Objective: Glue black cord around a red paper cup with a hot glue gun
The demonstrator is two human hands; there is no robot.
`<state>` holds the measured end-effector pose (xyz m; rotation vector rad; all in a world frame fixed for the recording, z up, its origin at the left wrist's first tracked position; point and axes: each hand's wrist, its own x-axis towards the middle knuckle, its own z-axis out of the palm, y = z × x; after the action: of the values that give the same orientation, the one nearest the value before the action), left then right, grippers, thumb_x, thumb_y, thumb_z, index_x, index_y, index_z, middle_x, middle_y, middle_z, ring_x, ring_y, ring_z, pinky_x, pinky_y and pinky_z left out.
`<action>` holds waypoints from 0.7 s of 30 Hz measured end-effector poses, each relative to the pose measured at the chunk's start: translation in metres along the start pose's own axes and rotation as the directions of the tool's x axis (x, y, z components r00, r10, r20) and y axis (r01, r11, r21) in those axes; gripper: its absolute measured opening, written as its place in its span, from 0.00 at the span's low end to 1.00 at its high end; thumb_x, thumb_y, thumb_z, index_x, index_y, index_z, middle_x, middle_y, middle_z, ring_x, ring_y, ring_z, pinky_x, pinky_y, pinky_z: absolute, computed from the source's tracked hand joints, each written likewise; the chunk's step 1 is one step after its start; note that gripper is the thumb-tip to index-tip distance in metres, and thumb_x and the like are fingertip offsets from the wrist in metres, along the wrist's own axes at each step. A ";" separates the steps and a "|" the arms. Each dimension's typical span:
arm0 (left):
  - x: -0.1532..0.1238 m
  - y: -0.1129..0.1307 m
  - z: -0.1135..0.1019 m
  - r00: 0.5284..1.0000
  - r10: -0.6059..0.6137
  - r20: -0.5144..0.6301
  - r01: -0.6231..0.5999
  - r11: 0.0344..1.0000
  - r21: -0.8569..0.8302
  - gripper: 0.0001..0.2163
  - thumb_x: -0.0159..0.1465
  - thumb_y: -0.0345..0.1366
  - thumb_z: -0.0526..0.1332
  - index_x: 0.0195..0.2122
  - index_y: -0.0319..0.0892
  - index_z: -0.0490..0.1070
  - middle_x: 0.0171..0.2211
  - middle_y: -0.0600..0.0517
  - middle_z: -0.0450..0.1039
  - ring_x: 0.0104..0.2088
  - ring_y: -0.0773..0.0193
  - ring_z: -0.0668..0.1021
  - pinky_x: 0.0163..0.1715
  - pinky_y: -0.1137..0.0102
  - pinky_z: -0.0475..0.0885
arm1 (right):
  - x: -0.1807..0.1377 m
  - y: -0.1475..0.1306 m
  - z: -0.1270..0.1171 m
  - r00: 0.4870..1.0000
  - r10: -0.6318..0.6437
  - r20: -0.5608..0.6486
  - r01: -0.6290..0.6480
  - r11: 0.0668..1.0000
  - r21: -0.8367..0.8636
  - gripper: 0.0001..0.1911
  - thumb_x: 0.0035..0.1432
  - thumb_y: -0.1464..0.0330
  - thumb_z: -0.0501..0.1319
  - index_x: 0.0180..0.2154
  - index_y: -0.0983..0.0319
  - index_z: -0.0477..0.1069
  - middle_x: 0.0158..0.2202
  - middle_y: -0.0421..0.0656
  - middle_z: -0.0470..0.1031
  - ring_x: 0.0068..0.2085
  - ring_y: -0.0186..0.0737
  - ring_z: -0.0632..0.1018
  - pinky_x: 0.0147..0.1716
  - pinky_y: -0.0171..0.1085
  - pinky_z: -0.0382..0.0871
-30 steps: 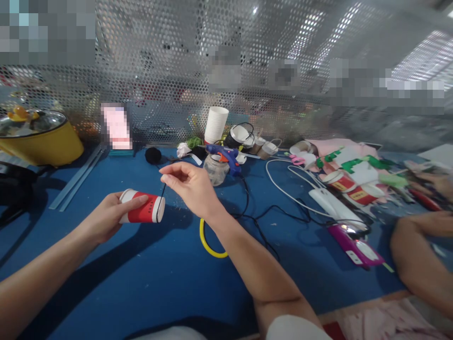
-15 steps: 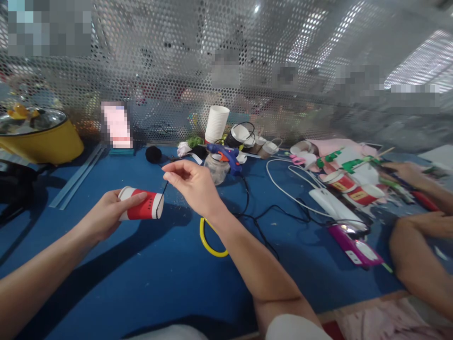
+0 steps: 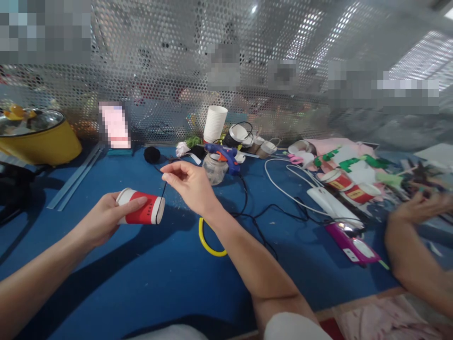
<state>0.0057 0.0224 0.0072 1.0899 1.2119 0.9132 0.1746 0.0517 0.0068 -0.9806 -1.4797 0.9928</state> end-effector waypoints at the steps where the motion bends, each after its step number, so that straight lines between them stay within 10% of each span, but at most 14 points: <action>1: -0.001 0.001 0.000 1.000 0.000 0.000 0.000 1.000 0.004 0.08 0.43 0.33 0.66 0.16 0.39 0.67 0.12 0.59 0.66 0.14 0.72 0.65 0.16 0.76 0.57 | 0.000 0.000 0.000 1.000 0.006 0.001 -0.006 1.000 -0.002 0.04 0.46 0.71 0.61 0.29 0.62 0.71 0.26 0.39 0.73 0.29 0.33 0.73 0.33 0.37 0.68; 21: -0.007 0.005 -0.002 0.999 0.034 0.023 -0.033 0.998 -0.057 0.09 0.45 0.36 0.66 0.17 0.38 0.67 0.14 0.58 0.67 0.16 0.73 0.65 0.17 0.77 0.59 | 0.001 0.008 0.005 0.997 0.056 0.052 -0.052 0.996 -0.068 0.04 0.47 0.70 0.60 0.29 0.62 0.70 0.27 0.40 0.72 0.30 0.33 0.73 0.32 0.37 0.67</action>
<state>0.0031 0.0175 0.0134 1.0760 1.1448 0.9521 0.1705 0.0554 -0.0010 -1.0541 -1.5465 1.0208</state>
